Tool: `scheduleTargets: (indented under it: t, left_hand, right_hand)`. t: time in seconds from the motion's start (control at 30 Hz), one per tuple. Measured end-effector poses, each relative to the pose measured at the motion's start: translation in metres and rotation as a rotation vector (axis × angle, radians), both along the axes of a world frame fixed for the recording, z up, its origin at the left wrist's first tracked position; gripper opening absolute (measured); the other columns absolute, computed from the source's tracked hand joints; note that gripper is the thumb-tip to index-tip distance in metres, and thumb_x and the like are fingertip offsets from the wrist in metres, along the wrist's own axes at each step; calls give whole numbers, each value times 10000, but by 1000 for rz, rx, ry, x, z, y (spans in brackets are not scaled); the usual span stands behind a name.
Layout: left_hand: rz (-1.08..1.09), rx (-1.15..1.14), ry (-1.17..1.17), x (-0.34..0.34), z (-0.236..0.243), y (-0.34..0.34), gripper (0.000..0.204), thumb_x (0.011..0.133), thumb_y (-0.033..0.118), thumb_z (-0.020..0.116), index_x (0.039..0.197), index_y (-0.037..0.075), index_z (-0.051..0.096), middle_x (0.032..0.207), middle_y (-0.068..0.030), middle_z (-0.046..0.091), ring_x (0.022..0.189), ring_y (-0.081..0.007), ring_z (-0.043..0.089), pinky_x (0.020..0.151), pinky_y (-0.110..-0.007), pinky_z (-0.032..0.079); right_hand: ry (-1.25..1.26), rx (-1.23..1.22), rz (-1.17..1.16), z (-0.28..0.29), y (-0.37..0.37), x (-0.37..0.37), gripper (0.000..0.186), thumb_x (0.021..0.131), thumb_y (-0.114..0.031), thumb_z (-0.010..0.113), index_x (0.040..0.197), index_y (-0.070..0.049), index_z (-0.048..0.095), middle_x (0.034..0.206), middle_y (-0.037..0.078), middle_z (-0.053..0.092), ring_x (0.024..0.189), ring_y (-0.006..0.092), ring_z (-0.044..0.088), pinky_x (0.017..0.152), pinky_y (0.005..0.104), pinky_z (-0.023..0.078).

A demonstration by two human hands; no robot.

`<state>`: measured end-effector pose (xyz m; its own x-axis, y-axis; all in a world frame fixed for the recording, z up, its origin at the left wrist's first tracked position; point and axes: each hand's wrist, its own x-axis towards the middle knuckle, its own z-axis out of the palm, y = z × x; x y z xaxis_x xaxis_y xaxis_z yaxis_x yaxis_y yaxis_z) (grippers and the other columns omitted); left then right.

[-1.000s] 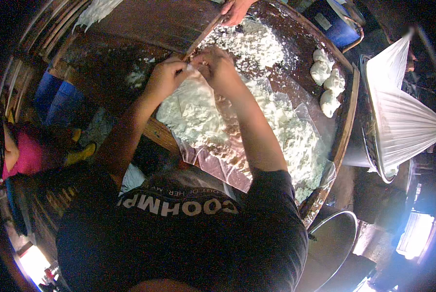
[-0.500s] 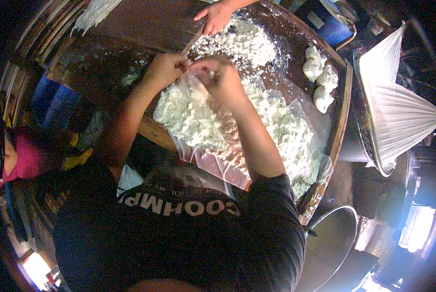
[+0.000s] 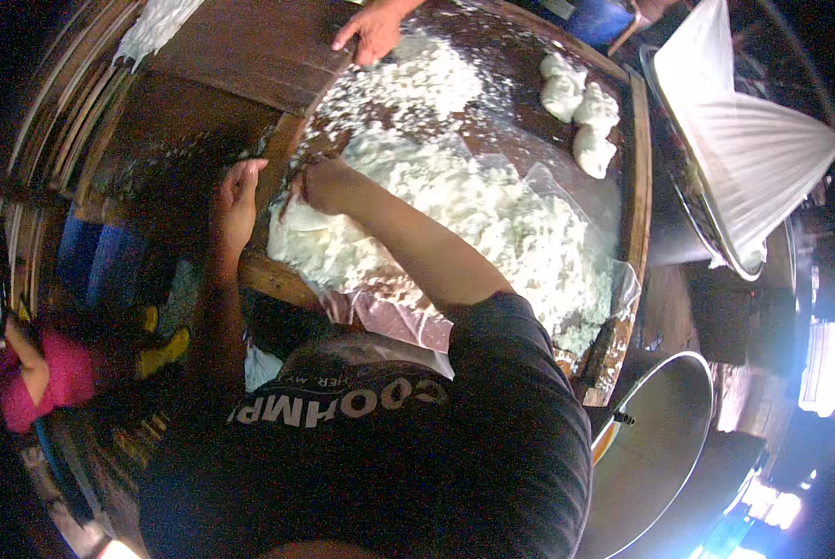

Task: The person scoops white curd-like material from a large metal vat using a ladle and transfers it to a wooden table covered in plastic. The person then uses their hands to press and mold the curd into rectangular blocks on the table alongside other workers.

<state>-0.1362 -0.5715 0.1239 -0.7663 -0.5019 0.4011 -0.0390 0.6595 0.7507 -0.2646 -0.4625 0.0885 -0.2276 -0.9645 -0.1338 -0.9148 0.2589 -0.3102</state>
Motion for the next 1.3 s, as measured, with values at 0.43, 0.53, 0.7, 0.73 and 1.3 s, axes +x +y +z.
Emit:
scheduleTargets:
  t: [0.43,0.53,0.7,0.73,1.3]
  left_hand:
    - [-68,-360,-271,-19,-30,69,238,695,236,603,853,60,580,783,-99,557,732,-269,543,648,-350,427]
    - [-66,-294,-379,-18,-28,69,212,694,229,606,806,52,572,760,-94,572,697,-266,551,629,-345,429]
    - [-125,-165,-403,-10,-22,63,179,711,182,599,755,26,525,731,-109,569,659,-260,555,592,-327,429]
    - [-122,-126,-381,-11,-30,59,179,721,176,594,754,20,511,716,-111,562,645,-248,556,588,-324,428]
    - [-524,480,101,-60,-27,100,135,740,31,562,872,18,535,842,-66,586,757,-113,558,669,-231,450]
  right_hand:
    - [-626,-1550,-1164,-25,184,-301,211,734,-55,559,930,15,532,689,63,558,559,141,516,495,274,439]
    - [-845,-1444,-1272,-31,197,-296,400,727,-85,567,1106,-15,456,810,94,569,613,156,522,523,270,439]
    - [-686,-1082,-815,10,217,-156,244,761,-142,559,984,-45,564,938,87,583,741,121,535,609,266,438]
    - [-482,-782,-871,11,221,-123,199,801,-134,512,948,-17,576,890,44,582,732,107,534,659,209,412]
    - [-659,-840,-932,27,168,-39,98,768,-70,553,843,-15,523,715,57,577,553,106,511,480,219,422]
